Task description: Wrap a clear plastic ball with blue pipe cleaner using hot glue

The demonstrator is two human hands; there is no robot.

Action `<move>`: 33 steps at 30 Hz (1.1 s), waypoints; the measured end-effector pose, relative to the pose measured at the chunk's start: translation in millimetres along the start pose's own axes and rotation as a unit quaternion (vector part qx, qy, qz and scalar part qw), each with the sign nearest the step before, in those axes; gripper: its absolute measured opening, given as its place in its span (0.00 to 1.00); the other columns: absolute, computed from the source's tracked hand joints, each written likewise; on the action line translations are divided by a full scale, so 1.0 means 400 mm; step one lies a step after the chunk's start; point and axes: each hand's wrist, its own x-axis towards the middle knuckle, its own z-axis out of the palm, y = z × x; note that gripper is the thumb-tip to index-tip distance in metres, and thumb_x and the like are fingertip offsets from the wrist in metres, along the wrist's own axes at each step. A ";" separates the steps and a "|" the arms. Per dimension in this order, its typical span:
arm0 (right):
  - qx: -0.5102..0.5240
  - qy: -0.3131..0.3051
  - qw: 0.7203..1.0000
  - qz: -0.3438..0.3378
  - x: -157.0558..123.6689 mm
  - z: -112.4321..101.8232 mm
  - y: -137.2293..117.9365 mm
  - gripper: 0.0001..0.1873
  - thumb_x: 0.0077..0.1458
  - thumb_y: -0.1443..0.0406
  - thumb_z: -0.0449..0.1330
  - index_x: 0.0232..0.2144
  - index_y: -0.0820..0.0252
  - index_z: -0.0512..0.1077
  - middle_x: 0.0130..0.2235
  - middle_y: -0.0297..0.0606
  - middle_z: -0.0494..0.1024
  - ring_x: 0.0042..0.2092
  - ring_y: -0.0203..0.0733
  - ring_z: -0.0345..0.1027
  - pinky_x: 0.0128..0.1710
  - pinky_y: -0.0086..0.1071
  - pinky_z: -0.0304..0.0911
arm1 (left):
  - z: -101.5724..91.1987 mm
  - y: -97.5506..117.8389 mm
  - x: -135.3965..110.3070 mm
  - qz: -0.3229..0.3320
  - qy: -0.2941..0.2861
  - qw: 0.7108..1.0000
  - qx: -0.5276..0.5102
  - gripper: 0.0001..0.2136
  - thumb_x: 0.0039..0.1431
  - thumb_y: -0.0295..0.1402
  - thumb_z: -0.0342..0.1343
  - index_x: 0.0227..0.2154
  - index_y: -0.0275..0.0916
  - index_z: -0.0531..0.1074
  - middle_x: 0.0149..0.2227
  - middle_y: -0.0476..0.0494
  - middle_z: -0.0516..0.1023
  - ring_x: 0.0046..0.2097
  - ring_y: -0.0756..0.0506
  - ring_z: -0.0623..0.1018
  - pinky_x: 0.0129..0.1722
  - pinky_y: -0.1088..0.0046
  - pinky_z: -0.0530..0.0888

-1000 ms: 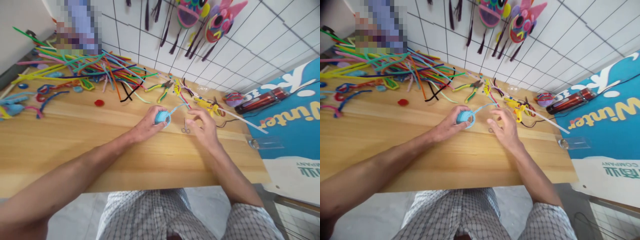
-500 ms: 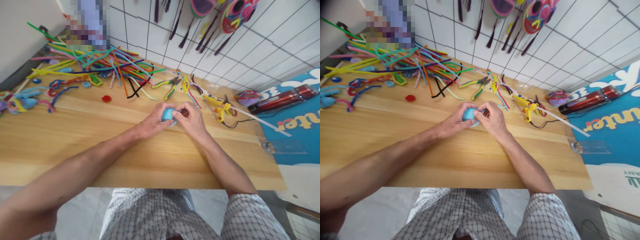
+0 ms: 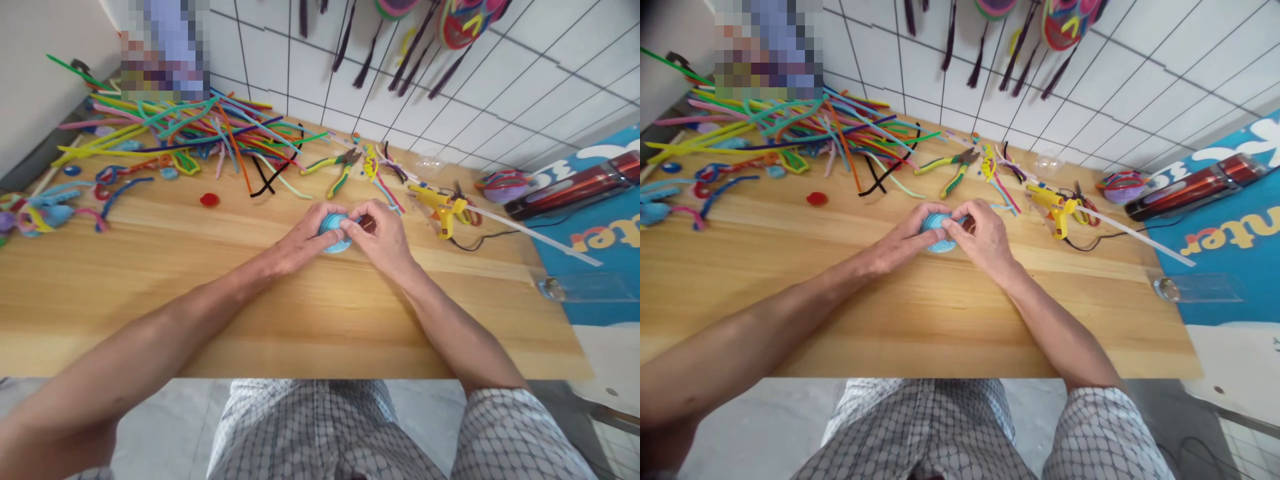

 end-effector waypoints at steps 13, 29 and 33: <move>0.011 -0.027 0.999 -0.031 -0.034 -0.009 -0.018 0.15 0.57 0.66 0.66 0.46 0.52 0.71 0.48 0.37 0.73 0.38 0.38 0.72 0.35 0.36 0.70 | -0.002 -0.009 0.015 -0.031 0.004 0.995 -0.095 0.20 0.62 0.42 0.63 0.53 0.43 0.70 0.53 0.44 0.76 0.56 0.41 0.75 0.57 0.62 0.73; -0.019 -0.020 0.998 -0.062 -0.036 -0.002 -0.008 0.15 0.58 0.62 0.68 0.46 0.51 0.70 0.47 0.37 0.75 0.37 0.38 0.72 0.33 0.35 0.70 | 0.003 -0.025 0.013 -0.012 0.003 0.995 -0.095 0.18 0.64 0.41 0.64 0.53 0.43 0.71 0.53 0.43 0.76 0.59 0.40 0.73 0.61 0.60 0.71; -0.019 -0.023 0.998 -0.062 -0.038 -0.003 -0.010 0.15 0.58 0.61 0.68 0.46 0.51 0.70 0.47 0.38 0.75 0.37 0.39 0.73 0.33 0.35 0.71 | 0.002 -0.028 0.011 -0.009 0.002 0.997 -0.083 0.18 0.65 0.41 0.63 0.55 0.43 0.71 0.54 0.43 0.75 0.60 0.40 0.73 0.62 0.59 0.71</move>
